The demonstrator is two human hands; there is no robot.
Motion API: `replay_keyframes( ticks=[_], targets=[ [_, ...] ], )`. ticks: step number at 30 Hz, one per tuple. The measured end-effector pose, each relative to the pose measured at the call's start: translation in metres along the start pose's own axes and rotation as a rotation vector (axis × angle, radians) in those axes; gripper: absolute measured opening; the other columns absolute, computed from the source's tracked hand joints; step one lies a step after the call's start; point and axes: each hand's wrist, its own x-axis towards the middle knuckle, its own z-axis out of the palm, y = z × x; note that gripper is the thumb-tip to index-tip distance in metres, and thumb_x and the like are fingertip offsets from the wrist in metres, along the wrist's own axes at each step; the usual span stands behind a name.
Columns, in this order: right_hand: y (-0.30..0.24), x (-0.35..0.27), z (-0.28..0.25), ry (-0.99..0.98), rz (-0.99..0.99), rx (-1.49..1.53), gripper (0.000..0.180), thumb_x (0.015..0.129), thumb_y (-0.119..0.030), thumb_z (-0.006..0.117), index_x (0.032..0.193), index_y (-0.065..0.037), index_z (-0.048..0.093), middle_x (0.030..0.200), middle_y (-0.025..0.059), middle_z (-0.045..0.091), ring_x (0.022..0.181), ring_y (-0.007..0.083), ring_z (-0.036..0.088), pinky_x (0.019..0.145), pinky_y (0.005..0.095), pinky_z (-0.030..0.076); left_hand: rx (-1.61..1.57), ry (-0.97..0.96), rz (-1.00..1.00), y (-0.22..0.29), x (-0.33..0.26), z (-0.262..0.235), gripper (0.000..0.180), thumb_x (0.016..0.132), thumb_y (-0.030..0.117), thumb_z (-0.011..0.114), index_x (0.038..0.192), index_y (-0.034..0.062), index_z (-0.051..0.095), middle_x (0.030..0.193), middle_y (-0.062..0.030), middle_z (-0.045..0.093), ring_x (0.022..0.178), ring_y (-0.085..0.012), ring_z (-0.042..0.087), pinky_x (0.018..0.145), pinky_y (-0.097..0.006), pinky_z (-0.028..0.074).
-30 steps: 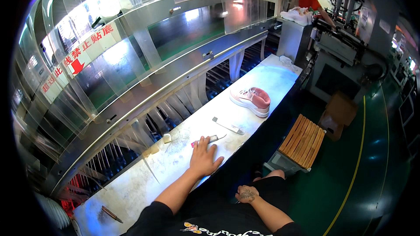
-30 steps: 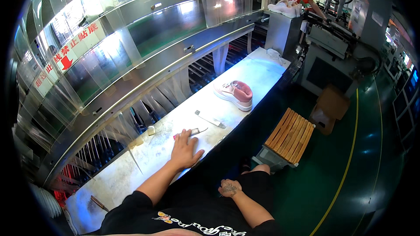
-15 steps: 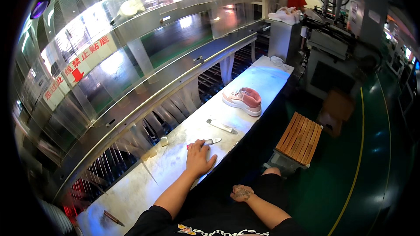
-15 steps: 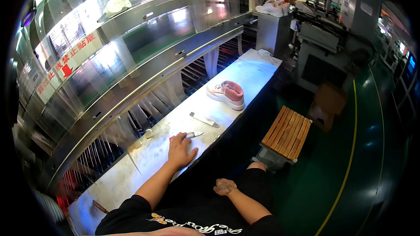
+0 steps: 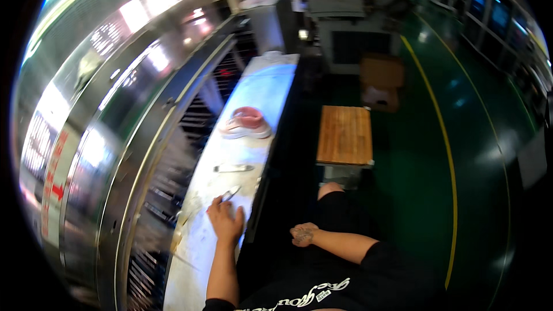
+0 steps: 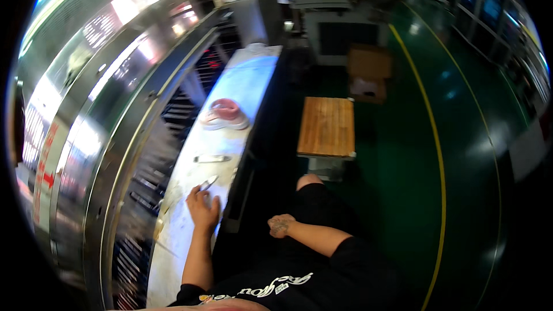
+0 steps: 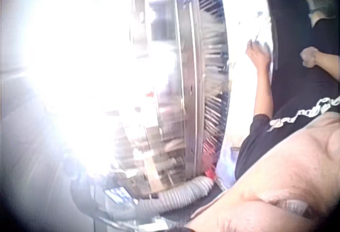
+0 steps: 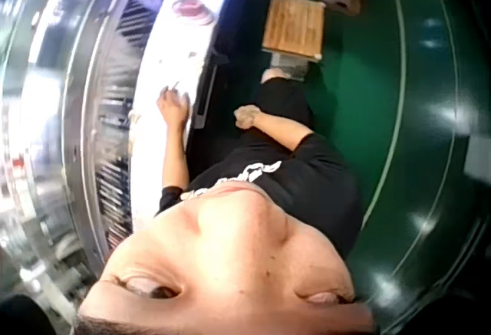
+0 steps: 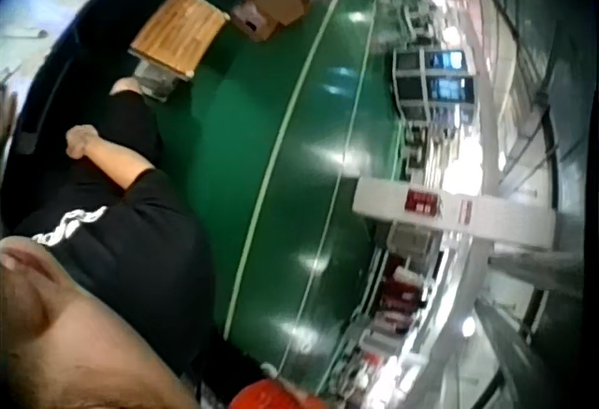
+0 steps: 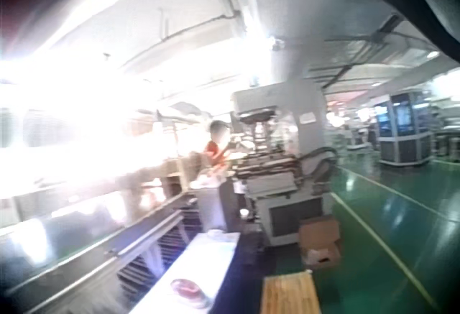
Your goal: The person threads a white shoelace through the eyelets of a pink sneaker, pulling it tight and adjusting the fit. They then receive a white and silver sneaker from a coworker and inspect it by turning it over in their hands.
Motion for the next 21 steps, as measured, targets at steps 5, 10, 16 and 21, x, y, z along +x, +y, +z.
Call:
replay_keyframes(
  ticks=[5,10,16,21],
  targets=[
    [-0.007,-0.017,-0.011,0.063,-0.003,-0.004,0.026,0.100,-0.027,0.057,0.107,-0.005,0.069,0.110,0.0130,0.073,0.104,0.0323,0.072,0.087,0.0437,0.058,-0.006,-0.038,-0.033,0.002,0.001,0.001,0.035,0.087,0.027,0.077,0.111,0.0042,0.067,0.144,-0.0243,0.056,0.139,-0.0452,0.048,0.121,-0.059,0.029],
    [-0.020,-0.031,-0.021,0.130,-0.067,-0.077,0.025,0.099,-0.029,0.057,0.104,-0.006,0.067,0.106,0.0107,0.071,0.102,0.0306,0.072,0.086,0.0432,0.058,0.001,-0.048,0.003,0.002,0.000,0.001,0.033,0.088,0.024,0.077,0.111,0.0031,0.064,0.144,-0.0272,0.055,0.138,-0.0460,0.048,0.120,-0.058,0.030],
    [-0.015,-0.031,-0.018,0.117,-0.078,-0.093,0.028,0.100,-0.028,0.056,0.110,-0.003,0.065,0.107,0.0137,0.071,0.104,0.0330,0.072,0.086,0.0443,0.058,0.005,-0.032,0.008,0.002,-0.001,0.002,0.032,0.088,0.024,0.076,0.110,0.0029,0.064,0.142,-0.0278,0.056,0.137,-0.0463,0.049,0.119,-0.059,0.031],
    [-0.010,-0.038,-0.022,0.113,-0.037,-0.072,0.032,0.101,-0.028,0.057,0.117,-0.002,0.066,0.112,0.0158,0.073,0.107,0.0343,0.072,0.088,0.0445,0.058,0.014,-0.035,0.008,0.001,-0.002,0.003,0.032,0.089,0.023,0.075,0.111,0.0031,0.063,0.143,-0.0269,0.055,0.135,-0.0464,0.049,0.116,-0.057,0.035]
  ],
)
